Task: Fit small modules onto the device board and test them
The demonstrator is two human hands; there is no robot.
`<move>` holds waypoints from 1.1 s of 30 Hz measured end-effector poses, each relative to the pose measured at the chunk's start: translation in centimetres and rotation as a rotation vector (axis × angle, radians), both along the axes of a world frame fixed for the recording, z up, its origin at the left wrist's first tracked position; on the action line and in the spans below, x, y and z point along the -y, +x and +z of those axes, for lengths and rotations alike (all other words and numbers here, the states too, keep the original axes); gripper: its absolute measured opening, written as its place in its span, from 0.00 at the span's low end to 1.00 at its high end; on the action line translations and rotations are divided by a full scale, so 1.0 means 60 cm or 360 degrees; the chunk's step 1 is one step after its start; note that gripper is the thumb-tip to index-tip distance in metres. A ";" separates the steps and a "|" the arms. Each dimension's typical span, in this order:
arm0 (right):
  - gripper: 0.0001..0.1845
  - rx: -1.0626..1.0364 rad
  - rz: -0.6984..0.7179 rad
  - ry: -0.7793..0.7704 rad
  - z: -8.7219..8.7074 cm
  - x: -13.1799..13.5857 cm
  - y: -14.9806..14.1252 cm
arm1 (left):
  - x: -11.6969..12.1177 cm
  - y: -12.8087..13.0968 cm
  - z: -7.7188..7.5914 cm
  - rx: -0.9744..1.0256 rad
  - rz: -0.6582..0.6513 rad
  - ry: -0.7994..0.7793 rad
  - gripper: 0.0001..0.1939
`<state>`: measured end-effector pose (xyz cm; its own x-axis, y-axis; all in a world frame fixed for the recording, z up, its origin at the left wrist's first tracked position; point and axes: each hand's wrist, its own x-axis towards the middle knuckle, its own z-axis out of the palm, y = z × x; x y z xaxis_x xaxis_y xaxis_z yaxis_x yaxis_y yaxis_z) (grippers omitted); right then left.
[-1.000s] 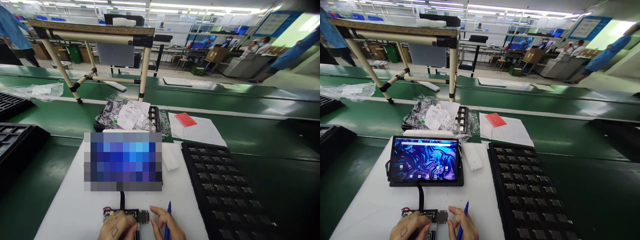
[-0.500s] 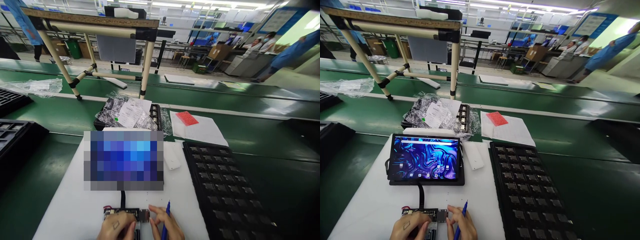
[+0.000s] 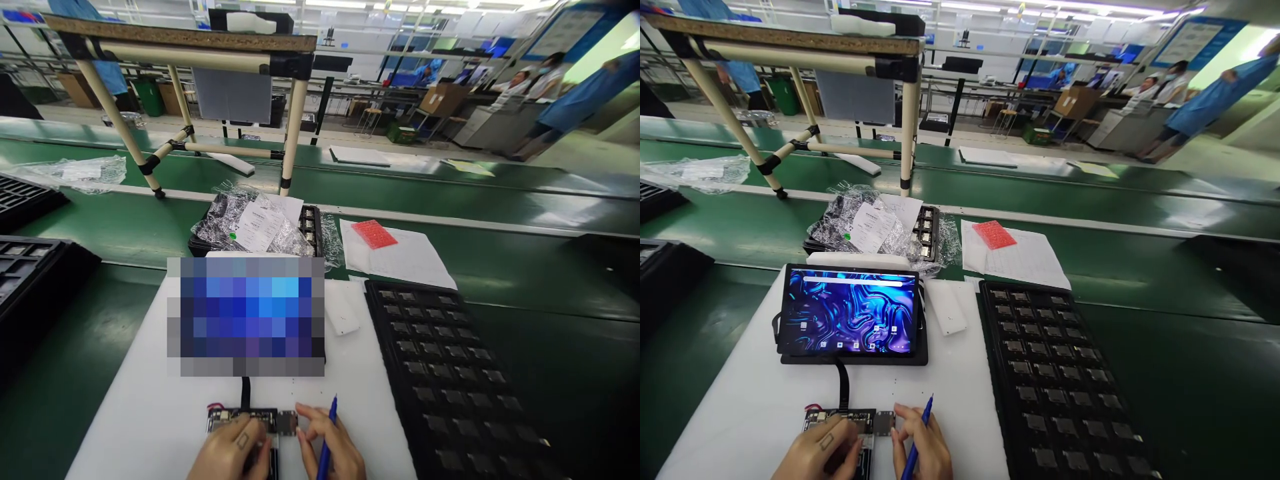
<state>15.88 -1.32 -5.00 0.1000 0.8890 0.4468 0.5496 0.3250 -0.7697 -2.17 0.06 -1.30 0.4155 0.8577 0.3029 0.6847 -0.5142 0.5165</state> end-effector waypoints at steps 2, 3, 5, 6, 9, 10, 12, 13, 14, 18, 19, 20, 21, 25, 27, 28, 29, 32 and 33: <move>0.09 -0.0004 -0.0010 0.0015 -0.001 0.000 0.000 | -0.003 0.001 -0.004 -0.0042 0.0016 -0.0005 0.08; 0.09 -0.0009 -0.0013 0.0023 -0.002 0.000 -0.001 | -0.004 0.003 -0.005 -0.0052 0.0029 -0.0009 0.08; 0.09 0.0001 -0.0007 0.0025 -0.005 0.001 -0.001 | -0.008 0.006 -0.005 -0.0061 0.0060 0.0013 0.09; 0.09 0.0014 0.0000 0.0025 -0.007 0.001 -0.001 | -0.009 0.008 -0.005 -0.0068 0.0070 0.0035 0.10; 0.09 0.0037 0.0021 0.0025 -0.012 0.002 0.001 | -0.012 0.013 -0.004 -0.0090 0.0086 0.0116 0.10; 0.09 0.0033 0.0021 0.0025 -0.013 0.003 0.001 | -0.013 0.014 -0.004 -0.0091 0.0090 0.0131 0.10; 0.10 0.0023 0.0026 0.0021 -0.013 0.003 0.002 | -0.014 0.016 -0.003 -0.0089 0.0103 0.0154 0.10; 0.11 0.0028 0.0033 0.0019 -0.013 0.003 0.003 | -0.014 0.016 -0.003 -0.0083 0.0109 0.0170 0.10; 0.12 0.0041 0.0043 0.0018 -0.012 0.003 0.003 | -0.014 0.017 -0.003 -0.0081 0.0115 0.0176 0.10; 0.13 0.0117 0.0062 0.0031 -0.006 0.001 0.005 | -0.012 0.016 -0.005 -0.0059 0.0132 0.0165 0.10; 0.12 0.0125 0.0054 0.0039 -0.006 0.001 0.005 | -0.012 0.016 -0.007 -0.0052 0.0135 0.0161 0.10; 0.12 0.0128 0.0046 0.0046 -0.005 0.000 0.005 | -0.011 0.015 -0.008 -0.0044 0.0139 0.0157 0.10; 0.11 0.0130 0.0040 0.0053 -0.005 0.000 0.004 | -0.011 0.015 -0.009 -0.0037 0.0141 0.0156 0.09; 0.11 0.0159 0.0043 0.0075 -0.005 -0.001 0.003 | -0.011 0.014 -0.010 -0.0043 0.0122 0.0133 0.09; 0.11 0.0186 0.0037 0.0080 -0.004 -0.001 0.003 | -0.011 0.014 -0.010 -0.0050 0.0115 0.0132 0.10; 0.11 0.0198 0.0028 0.0078 -0.003 -0.001 0.003 | -0.011 0.014 -0.010 -0.0053 0.0114 0.0133 0.10; 0.11 0.0206 0.0019 0.0073 -0.003 -0.001 0.003 | -0.011 0.014 -0.010 -0.0057 0.0118 0.0136 0.10; 0.12 0.0204 0.0011 0.0054 -0.001 -0.001 0.003 | -0.010 0.013 -0.011 -0.0077 0.0131 0.0143 0.10; 0.12 0.0204 0.0020 0.0048 -0.001 -0.001 0.003 | -0.009 0.013 -0.012 -0.0079 0.0134 0.0148 0.10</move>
